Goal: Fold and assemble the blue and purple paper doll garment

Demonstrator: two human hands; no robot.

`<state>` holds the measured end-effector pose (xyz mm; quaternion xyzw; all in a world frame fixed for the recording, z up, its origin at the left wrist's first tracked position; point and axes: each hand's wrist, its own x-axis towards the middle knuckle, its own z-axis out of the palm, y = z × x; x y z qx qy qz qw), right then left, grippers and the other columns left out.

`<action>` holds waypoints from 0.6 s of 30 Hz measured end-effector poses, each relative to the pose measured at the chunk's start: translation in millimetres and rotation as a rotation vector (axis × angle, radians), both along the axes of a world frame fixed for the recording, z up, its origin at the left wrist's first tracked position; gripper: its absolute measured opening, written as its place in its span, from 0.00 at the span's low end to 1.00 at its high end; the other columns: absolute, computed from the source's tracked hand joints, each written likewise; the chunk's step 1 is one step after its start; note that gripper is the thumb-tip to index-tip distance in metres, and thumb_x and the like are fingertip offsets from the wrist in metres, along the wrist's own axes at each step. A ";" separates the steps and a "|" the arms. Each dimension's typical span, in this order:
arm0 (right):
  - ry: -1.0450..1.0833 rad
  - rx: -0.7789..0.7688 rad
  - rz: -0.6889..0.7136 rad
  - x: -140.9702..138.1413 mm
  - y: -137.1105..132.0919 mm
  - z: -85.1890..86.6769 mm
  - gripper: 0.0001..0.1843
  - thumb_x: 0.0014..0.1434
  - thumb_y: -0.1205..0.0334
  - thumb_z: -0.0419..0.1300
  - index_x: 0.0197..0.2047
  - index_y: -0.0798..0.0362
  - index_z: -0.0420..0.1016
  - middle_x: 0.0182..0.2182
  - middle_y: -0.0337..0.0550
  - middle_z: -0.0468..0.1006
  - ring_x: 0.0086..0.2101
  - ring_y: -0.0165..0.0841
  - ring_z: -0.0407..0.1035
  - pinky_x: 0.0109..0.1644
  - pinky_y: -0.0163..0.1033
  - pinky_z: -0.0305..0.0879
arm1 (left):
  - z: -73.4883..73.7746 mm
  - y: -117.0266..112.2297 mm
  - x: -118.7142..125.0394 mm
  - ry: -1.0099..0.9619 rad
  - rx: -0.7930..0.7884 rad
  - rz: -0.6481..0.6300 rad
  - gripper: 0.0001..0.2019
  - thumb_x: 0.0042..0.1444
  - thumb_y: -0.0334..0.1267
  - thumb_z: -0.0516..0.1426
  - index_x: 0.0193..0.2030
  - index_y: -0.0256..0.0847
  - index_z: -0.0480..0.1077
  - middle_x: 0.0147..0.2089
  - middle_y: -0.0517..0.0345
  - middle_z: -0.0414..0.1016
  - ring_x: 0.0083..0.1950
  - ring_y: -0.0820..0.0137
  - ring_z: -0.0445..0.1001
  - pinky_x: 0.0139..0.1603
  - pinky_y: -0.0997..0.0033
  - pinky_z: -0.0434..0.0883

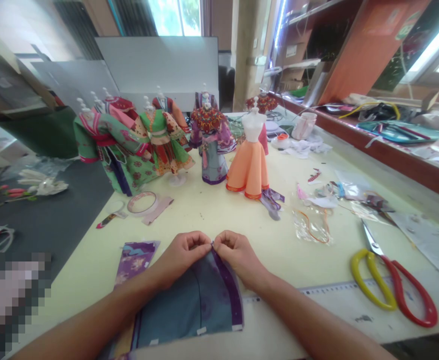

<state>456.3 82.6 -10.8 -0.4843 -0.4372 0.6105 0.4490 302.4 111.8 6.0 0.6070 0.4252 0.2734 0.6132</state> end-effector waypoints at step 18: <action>-0.494 0.410 -0.086 -3.3 -4.6 -3.5 0.04 0.49 0.69 0.53 0.25 0.53 0.63 0.20 0.35 0.65 0.23 0.27 0.59 0.27 0.32 0.56 | 4.5 -3.2 3.5 0.190 0.260 0.075 0.04 0.46 0.32 0.53 0.24 0.36 0.68 0.24 0.61 0.68 0.28 0.74 0.65 0.31 0.76 0.61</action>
